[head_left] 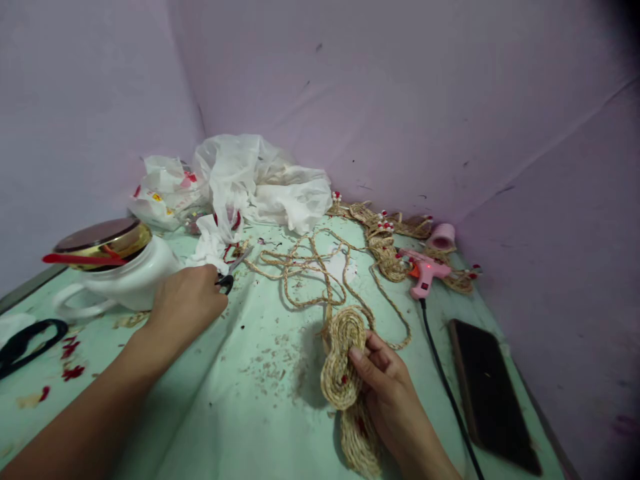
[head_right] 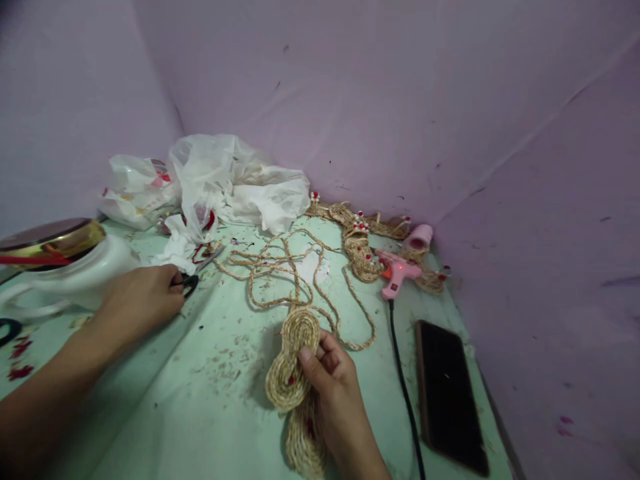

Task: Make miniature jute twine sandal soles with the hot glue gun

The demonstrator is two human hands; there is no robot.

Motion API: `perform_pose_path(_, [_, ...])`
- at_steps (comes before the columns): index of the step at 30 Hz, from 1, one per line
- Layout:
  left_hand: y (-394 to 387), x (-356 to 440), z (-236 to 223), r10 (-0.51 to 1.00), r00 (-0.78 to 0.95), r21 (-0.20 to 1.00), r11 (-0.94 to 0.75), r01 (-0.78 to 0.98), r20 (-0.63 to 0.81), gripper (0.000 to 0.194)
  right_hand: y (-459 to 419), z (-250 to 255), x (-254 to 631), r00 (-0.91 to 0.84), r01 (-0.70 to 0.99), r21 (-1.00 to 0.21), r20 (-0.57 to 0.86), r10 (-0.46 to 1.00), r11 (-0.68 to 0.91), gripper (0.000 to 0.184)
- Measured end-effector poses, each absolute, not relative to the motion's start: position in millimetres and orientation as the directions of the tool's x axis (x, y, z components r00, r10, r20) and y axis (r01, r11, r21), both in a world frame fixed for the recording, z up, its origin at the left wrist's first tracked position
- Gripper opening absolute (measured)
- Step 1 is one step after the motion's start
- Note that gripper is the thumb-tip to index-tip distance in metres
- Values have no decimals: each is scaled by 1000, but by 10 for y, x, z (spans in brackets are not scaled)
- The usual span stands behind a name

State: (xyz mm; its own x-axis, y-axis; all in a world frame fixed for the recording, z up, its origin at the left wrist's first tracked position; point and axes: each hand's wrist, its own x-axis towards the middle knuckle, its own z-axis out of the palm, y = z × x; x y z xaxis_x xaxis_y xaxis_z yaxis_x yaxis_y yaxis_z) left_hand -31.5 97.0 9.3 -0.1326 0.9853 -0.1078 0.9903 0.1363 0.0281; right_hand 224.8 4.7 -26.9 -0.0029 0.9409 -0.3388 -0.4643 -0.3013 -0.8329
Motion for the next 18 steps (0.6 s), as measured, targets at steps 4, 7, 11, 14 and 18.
perform_pose_path(4, [927, -367, 190, 973, -117, 314, 177, 933, -200, 9, 54, -233, 2286, -6, -547, -781, -358, 934, -303, 28])
perform_pose_path(7, [871, -381, 253, 940, -7, 587, 219, 780, -341, 10, 73, -200, 2296, 11, -596, -747, -376, 927, -295, 28])
perform_pose_path(11, [774, -220, 223, 923, 169, 571, 64, 818, -346, 13, 82, -180, 2283, 2, -600, -747, -362, 932, -288, 25])
perform_pose_path(14, [648, 10, 148, 935, 209, 493, -44, 869, -285, 18, 78, -189, 2278, -7, -597, -748, -359, 933, -292, 25])
perform_pose_path(18, [353, 305, 68, 928, 363, 509, -274, 816, -83, 20, 82, -207, 2283, -4, -634, -719, -367, 930, -286, 24])
